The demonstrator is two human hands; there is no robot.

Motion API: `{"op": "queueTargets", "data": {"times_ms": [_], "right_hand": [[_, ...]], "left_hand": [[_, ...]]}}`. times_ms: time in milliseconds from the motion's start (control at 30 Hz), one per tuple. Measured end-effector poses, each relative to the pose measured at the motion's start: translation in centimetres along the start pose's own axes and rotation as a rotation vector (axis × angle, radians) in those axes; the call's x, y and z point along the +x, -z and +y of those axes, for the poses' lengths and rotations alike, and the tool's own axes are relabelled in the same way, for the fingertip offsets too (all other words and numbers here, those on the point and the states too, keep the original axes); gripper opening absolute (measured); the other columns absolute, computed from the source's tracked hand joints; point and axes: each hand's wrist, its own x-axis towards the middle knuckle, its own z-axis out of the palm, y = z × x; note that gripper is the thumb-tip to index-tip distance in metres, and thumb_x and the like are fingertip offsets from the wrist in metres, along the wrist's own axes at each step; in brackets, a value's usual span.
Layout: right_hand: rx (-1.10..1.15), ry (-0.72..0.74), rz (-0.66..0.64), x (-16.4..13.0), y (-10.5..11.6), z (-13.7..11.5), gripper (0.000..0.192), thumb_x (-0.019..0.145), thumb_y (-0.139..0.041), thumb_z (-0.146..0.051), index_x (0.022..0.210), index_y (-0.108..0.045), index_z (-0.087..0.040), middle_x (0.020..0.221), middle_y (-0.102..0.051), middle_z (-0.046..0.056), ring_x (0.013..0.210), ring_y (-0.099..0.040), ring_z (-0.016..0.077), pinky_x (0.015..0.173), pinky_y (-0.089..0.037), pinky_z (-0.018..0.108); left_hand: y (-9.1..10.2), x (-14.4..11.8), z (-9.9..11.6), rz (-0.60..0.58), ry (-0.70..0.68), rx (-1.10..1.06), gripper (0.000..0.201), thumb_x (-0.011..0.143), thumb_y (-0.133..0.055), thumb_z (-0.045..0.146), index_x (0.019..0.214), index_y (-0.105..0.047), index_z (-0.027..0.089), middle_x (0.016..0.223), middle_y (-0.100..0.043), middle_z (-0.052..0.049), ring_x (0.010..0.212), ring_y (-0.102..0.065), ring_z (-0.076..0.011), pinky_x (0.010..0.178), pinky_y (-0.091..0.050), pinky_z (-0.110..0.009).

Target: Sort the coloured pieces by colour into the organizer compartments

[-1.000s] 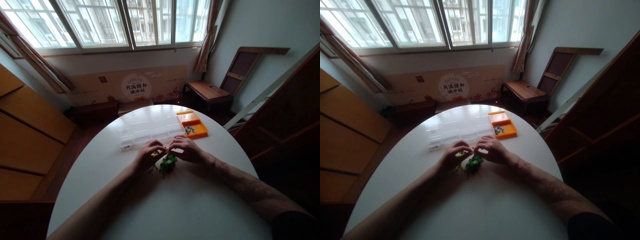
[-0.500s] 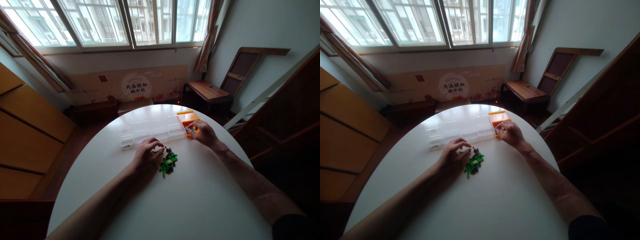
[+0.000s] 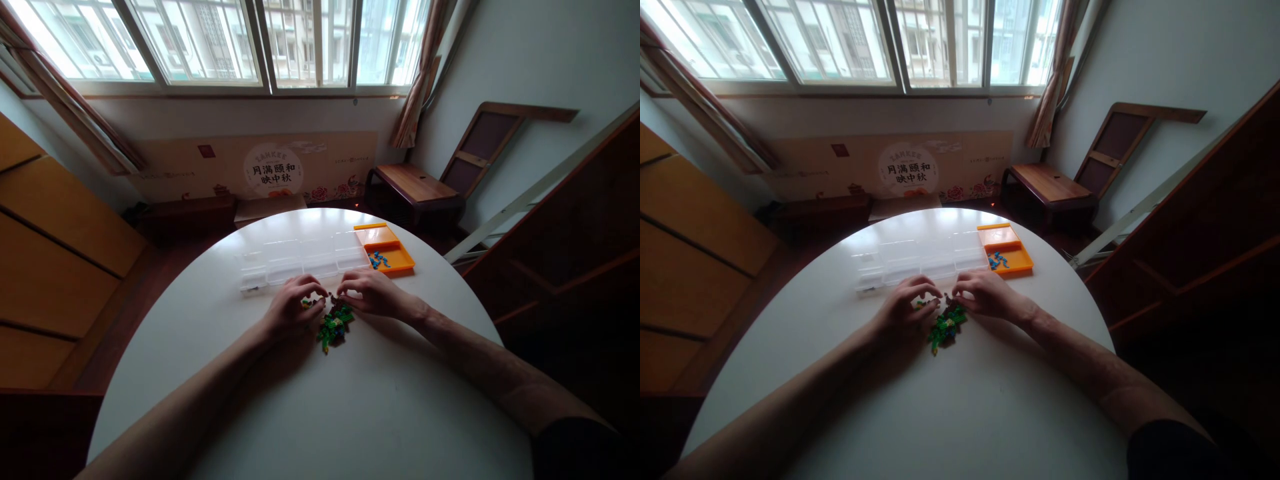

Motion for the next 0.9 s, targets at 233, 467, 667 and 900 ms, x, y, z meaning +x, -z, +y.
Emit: {"op": "queueTargets", "data": {"times_ms": [233,467,667,900], "right_hand": [[-0.029,0.022,0.017,-0.1,0.4,0.2,0.009,0.109,-0.072,-0.026,0.103,-0.079,-0.024,0.099,-0.078,0.004,0.091,-0.072,0.0192,0.080,-0.049,0.030],[-0.006,-0.097,0.113,-2.0,3.2,1.9,0.019,0.111,-0.070,-0.037,0.102,-0.079,-0.023,0.100,-0.078,0.005,0.086,-0.071,0.0200,0.082,-0.054,0.034],[-0.083,-0.253,0.244,-5.0,5.9,5.9,0.024,0.109,-0.069,-0.042,0.099,-0.081,-0.023,0.095,-0.078,0.006,0.079,-0.070,0.0217,0.085,-0.056,0.040],[-0.125,-0.298,0.294,-5.6,6.3,6.7,0.016,0.106,-0.070,-0.033,0.107,-0.082,-0.023,0.102,-0.079,0.010,0.089,-0.073,0.0261,0.089,-0.061,0.045]], "left_hand": [[1.4,0.6,1.0,-0.145,-0.103,-0.037,0.010,0.101,-0.078,0.031,0.099,-0.081,0.023,0.098,-0.077,-0.006,0.088,-0.072,-0.0194,0.086,-0.055,-0.033],[2.5,0.9,0.9,-0.241,-0.144,-0.077,0.010,0.098,-0.084,0.033,0.103,-0.081,0.024,0.103,-0.080,-0.006,0.091,-0.076,-0.0196,0.082,-0.057,-0.031],[2.8,0.7,1.4,-0.310,-0.167,-0.082,0.012,0.096,-0.085,0.030,0.108,-0.083,0.028,0.107,-0.081,-0.005,0.096,-0.078,-0.0200,0.084,-0.059,-0.030],[2.7,0.4,1.2,-0.336,-0.166,-0.016,0.014,0.097,-0.083,0.028,0.111,-0.082,0.031,0.110,-0.081,-0.003,0.098,-0.078,-0.0194,0.087,-0.057,-0.030]]}}
